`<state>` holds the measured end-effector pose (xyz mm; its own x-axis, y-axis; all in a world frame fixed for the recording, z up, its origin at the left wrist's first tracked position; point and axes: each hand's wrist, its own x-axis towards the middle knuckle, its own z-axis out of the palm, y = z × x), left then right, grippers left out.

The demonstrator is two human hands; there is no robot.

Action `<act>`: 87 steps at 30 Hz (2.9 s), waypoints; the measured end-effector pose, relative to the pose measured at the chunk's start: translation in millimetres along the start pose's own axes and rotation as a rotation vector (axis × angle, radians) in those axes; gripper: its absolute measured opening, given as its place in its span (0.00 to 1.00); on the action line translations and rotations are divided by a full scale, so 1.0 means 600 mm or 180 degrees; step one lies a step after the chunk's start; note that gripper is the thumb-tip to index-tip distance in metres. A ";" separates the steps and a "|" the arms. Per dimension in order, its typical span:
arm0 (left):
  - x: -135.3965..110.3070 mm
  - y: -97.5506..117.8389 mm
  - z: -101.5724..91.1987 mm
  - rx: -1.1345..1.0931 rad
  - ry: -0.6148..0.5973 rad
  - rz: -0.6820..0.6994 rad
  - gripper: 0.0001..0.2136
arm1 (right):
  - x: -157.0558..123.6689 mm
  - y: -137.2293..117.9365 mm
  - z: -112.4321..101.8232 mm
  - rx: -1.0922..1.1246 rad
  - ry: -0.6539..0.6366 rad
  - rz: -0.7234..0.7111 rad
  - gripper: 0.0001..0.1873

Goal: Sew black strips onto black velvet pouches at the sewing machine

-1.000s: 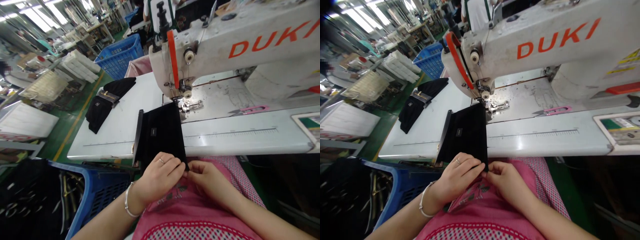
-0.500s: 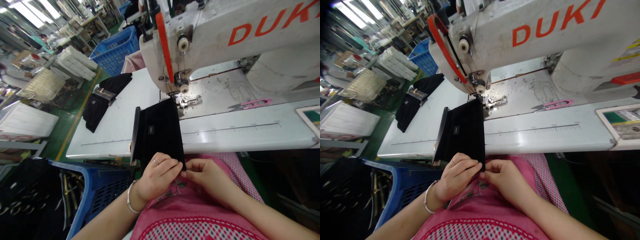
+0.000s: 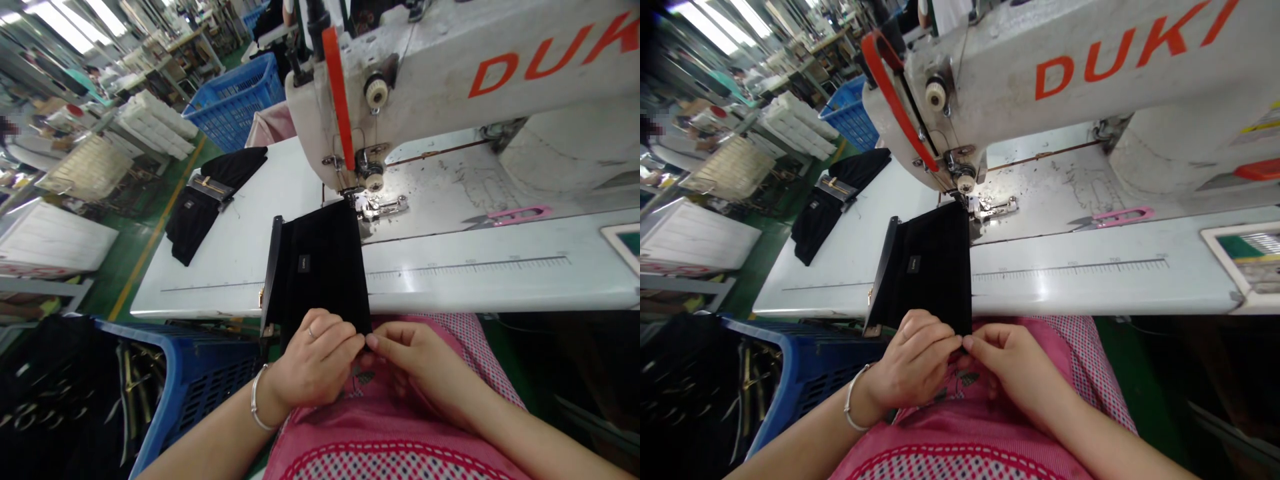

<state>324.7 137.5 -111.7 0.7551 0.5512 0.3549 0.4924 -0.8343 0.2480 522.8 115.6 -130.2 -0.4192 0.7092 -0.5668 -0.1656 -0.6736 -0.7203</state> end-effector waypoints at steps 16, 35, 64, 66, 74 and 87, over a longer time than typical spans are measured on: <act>0.037 0.008 0.004 -0.0058 0.0137 -0.0085 0.07 | -0.010 -0.050 -0.051 -0.4395 0.0676 -0.4586 0.13; 0.092 -0.102 -0.011 -0.0642 -0.0249 -0.0020 0.10 | 0.041 -0.110 -0.079 -0.4507 0.0337 -0.4022 0.14; 0.199 -0.261 0.006 -0.0337 0.0066 0.0300 0.11 | 0.148 -0.223 -0.107 -0.5647 0.0753 -0.3425 0.15; 0.205 -0.267 0.007 -0.0308 0.0104 0.0249 0.12 | 0.154 -0.222 -0.111 -0.5605 0.0831 -0.3541 0.15; 0.227 -0.294 0.014 -0.0131 0.0283 -0.0021 0.12 | 0.162 -0.221 -0.118 -0.5554 0.0868 -0.3663 0.13; 0.232 -0.301 0.014 -0.0131 0.0205 -0.0087 0.11 | 0.163 -0.225 -0.126 -0.5177 0.0658 -0.3495 0.11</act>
<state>344.4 364.8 -114.9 0.7117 0.5745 0.4044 0.4932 -0.8185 0.2948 571.6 291.3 -118.6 -0.6111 0.7060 0.3581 0.6476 0.7060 -0.2867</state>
